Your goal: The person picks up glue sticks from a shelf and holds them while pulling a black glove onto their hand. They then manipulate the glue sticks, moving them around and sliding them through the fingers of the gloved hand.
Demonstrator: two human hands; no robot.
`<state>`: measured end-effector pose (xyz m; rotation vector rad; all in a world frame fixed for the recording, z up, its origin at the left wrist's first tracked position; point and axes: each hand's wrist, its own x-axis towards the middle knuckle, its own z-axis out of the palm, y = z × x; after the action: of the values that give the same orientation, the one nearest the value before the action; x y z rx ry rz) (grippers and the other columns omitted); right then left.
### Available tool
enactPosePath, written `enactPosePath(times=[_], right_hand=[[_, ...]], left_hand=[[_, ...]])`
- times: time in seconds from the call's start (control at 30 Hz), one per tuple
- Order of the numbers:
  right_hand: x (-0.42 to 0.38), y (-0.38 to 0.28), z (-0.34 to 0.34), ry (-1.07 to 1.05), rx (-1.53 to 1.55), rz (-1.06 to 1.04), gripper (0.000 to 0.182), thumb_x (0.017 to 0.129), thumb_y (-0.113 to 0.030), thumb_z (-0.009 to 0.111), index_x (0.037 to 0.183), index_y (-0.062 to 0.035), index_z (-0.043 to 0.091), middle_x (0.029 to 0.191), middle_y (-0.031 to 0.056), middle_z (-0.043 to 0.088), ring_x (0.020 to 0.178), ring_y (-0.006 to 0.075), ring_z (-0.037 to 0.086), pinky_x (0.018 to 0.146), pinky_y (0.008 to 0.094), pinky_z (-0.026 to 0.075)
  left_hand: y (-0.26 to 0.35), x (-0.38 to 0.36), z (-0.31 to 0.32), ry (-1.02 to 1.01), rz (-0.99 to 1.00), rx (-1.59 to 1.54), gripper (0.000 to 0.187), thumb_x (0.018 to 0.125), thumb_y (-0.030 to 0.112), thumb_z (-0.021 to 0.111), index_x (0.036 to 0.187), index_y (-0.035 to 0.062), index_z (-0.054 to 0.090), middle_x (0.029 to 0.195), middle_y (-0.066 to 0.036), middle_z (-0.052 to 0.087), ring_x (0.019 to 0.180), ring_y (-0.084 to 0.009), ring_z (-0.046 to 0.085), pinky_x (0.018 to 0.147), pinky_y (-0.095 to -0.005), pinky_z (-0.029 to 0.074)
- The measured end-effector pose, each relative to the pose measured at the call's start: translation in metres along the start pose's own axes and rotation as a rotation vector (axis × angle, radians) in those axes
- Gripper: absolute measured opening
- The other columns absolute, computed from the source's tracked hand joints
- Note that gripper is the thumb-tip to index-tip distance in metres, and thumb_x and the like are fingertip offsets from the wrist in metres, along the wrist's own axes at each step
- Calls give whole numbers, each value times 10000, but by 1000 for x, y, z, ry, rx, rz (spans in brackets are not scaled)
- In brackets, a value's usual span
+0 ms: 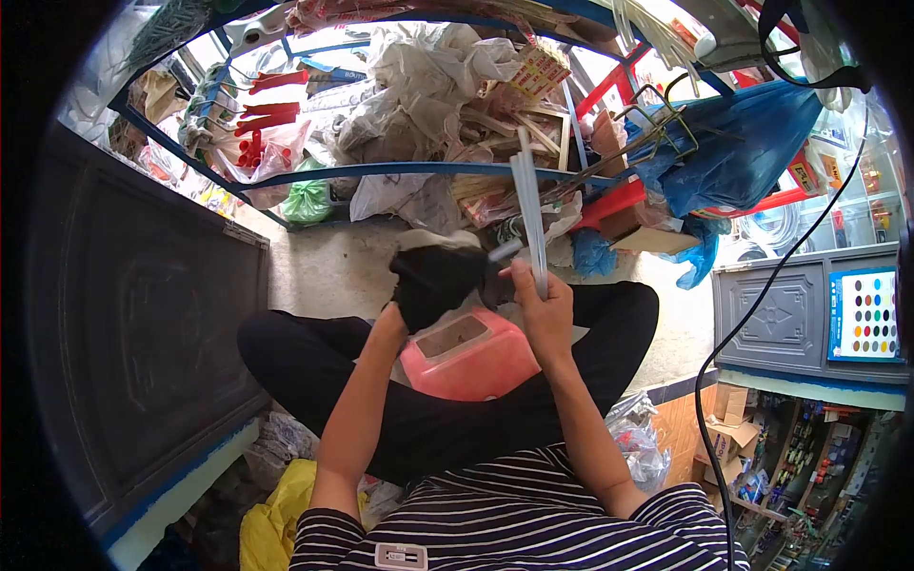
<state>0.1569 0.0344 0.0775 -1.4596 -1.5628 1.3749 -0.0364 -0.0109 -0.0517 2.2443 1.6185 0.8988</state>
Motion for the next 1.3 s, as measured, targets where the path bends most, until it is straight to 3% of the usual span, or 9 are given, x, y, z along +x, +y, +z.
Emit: enactPosePath(times=[0.23,0.47,0.7,0.8,0.9,0.97,1.03,1.13,1.3], right_hand=[[8,17,-6,58,29,-64,335,976,-327,657,825,-28,658,656,-72,493,588,30,402,525,238,315],[29,27,-44,312,219,-72,285,990,-296,641,791,-109,561,570,-70,432,421,12,363,373,203,234],[24,29,-39,260,369,33,282,990,-270,637,781,-121,521,560,-73,379,421,15,338,376,201,223],[17,25,-29,221,472,93,267,991,-248,631,786,-120,518,559,-78,362,414,17,313,375,209,200],[9,30,-18,154,526,147,249,986,-230,632,797,-116,516,559,-79,344,408,20,290,373,218,181],[8,33,-13,131,509,147,250,984,-229,636,798,-118,510,559,-80,341,405,20,287,370,220,177],[6,34,-13,133,495,154,253,982,-230,638,797,-121,504,559,-80,340,405,21,285,369,220,175],[9,31,-11,151,497,164,258,982,-236,639,797,-125,498,560,-82,338,408,21,287,368,220,175],[10,31,-12,140,528,168,240,984,-235,637,814,-128,505,561,-85,304,414,20,279,368,219,170]], left_hand=[[-17,-34,38,-212,15,-241,396,836,215,701,1198,75,620,1086,-131,638,1030,-301,602,870,-437,480],[-51,-25,17,14,205,113,525,807,324,761,1258,93,620,1160,-144,643,1096,-325,607,933,-466,476],[-10,18,-69,178,171,367,361,818,265,727,1141,124,650,1089,-98,650,1023,-284,613,874,-425,489],[-11,30,-72,185,-170,98,346,796,278,750,1070,106,628,963,-112,625,892,-291,622,750,-420,509],[-12,28,-69,396,-160,133,356,799,282,765,1046,84,600,888,-96,592,781,-260,612,655,-408,502],[-5,24,-71,432,-553,-885,301,860,273,709,1053,72,595,846,-89,586,747,-243,609,644,-397,504],[5,28,-73,463,-674,-1344,247,924,268,634,1058,66,591,802,-81,577,719,-227,607,634,-383,507],[15,34,-79,530,-559,-1229,231,1001,270,514,1072,63,589,753,-72,566,698,-211,603,624,-357,509],[17,33,-79,563,-519,-1195,253,1007,273,505,1103,53,584,834,-87,579,771,-224,607,675,-365,515]])
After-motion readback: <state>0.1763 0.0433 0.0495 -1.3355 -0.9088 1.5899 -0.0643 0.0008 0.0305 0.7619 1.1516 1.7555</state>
